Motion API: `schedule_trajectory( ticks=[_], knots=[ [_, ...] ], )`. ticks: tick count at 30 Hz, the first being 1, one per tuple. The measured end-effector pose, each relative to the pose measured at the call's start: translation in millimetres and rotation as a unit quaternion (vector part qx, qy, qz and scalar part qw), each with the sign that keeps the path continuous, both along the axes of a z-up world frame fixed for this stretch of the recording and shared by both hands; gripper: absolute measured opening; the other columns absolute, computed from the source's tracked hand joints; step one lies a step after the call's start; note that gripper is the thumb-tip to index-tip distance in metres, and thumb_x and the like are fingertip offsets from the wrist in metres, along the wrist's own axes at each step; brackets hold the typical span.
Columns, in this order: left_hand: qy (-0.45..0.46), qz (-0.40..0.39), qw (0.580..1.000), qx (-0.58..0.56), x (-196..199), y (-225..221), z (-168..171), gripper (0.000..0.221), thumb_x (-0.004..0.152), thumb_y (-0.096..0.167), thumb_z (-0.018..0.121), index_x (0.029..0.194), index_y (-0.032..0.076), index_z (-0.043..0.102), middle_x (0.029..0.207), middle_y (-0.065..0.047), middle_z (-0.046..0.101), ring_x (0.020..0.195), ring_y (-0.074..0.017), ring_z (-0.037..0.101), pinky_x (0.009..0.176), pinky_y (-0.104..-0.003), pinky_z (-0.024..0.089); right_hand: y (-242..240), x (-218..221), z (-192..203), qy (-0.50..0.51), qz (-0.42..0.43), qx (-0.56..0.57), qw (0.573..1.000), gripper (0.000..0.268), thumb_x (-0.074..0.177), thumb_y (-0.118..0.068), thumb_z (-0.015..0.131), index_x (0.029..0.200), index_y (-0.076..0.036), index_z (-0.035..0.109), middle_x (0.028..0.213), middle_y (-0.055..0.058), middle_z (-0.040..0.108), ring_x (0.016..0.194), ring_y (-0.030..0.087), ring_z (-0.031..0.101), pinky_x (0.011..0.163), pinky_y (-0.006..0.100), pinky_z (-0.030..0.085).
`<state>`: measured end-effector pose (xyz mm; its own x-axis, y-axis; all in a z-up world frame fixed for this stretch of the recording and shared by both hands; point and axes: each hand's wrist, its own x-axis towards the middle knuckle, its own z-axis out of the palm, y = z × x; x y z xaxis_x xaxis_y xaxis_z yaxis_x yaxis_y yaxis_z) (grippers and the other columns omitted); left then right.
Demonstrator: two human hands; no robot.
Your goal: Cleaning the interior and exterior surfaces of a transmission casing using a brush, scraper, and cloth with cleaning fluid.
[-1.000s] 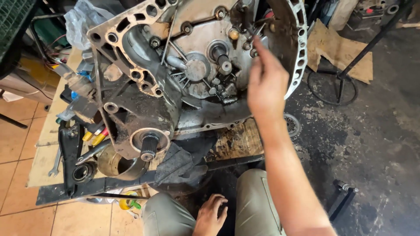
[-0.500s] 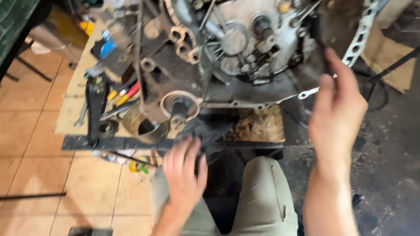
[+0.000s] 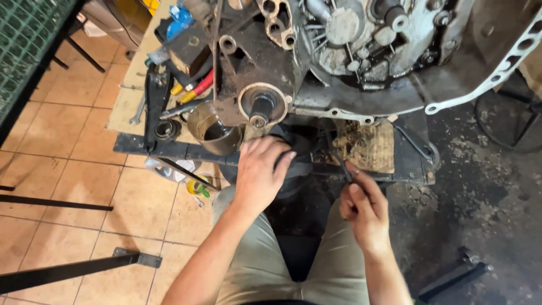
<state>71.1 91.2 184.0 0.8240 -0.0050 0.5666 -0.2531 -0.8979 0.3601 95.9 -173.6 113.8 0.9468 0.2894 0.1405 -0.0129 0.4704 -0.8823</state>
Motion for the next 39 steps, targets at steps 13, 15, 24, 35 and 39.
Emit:
schedule_trajectory(
  ticks=[13, 15, 24, 35, 39],
  knots=[
    [-0.016, -0.127, 0.679, -0.723, 19.9, -25.9, -83.7, 0.053, 0.104, -0.004, 0.079, 0.154, -0.001, 0.064, 0.133, -0.009, 0.074, 0.107, -0.0132, 0.08, 0.091, -0.029, 0.068, 52.5, -6.3, -40.8, -0.108, 0.007, -0.025, 0.994, 0.046, 0.121, -0.002, 0.044, 0.164, 0.008, 0.055, 0.07, 0.003, 0.044, 0.052, 0.01, 0.044, 0.048, 0.027, 0.037],
    [-0.02, -0.12, 0.716, -0.688, 26.8, -29.0, -95.8, 0.067, 0.1, -0.008, 0.08, 0.162, -0.002, 0.055, 0.136, -0.003, 0.068, 0.107, -0.0097, 0.079, 0.091, -0.025, 0.068, 57.2, -10.2, -46.4, -0.125, -0.001, -0.059, 0.99, 0.045, 0.12, -0.001, 0.045, 0.163, 0.007, 0.057, 0.066, 0.003, 0.047, 0.051, 0.01, 0.046, 0.048, 0.026, 0.038],
    [0.092, 0.078, 0.879, -0.461, 26.5, -27.4, -44.7, 0.04, 0.115, 0.046, 0.07, 0.118, 0.007, 0.078, 0.087, -0.022, 0.076, 0.085, -0.036, 0.075, 0.081, -0.051, 0.059, 47.9, -2.9, -33.3, -0.182, -0.05, -0.176, 0.966, 0.035, 0.117, -0.001, 0.055, 0.148, 0.004, 0.07, 0.056, 0.005, 0.059, 0.047, 0.013, 0.053, 0.048, 0.028, 0.043],
    [0.124, 0.023, 0.917, -0.379, 12.6, -31.5, -10.4, 0.051, 0.119, 0.042, 0.059, 0.135, -0.005, 0.069, 0.118, -0.037, 0.079, 0.122, -0.0568, 0.074, 0.101, -0.065, 0.058, 18.8, 18.3, -68.9, -0.002, 0.076, -0.006, 0.997, 0.039, 0.119, 0.001, 0.048, 0.153, 0.0, 0.067, 0.072, 0.011, 0.039, 0.045, 0.015, 0.033, 0.04, 0.032, 0.03],
    [0.157, 0.036, 0.921, -0.355, 24.4, -16.5, -10.9, 0.065, 0.119, 0.053, 0.052, 0.135, -0.008, 0.07, 0.117, -0.036, 0.08, 0.122, -0.0558, 0.075, 0.106, -0.064, 0.057, 21.7, 16.5, -18.1, -0.099, 0.075, -0.13, 0.984, 0.037, 0.118, 0.001, 0.05, 0.15, 0.003, 0.068, 0.066, 0.009, 0.054, 0.044, 0.012, 0.049, 0.042, 0.026, 0.037]
  ],
)
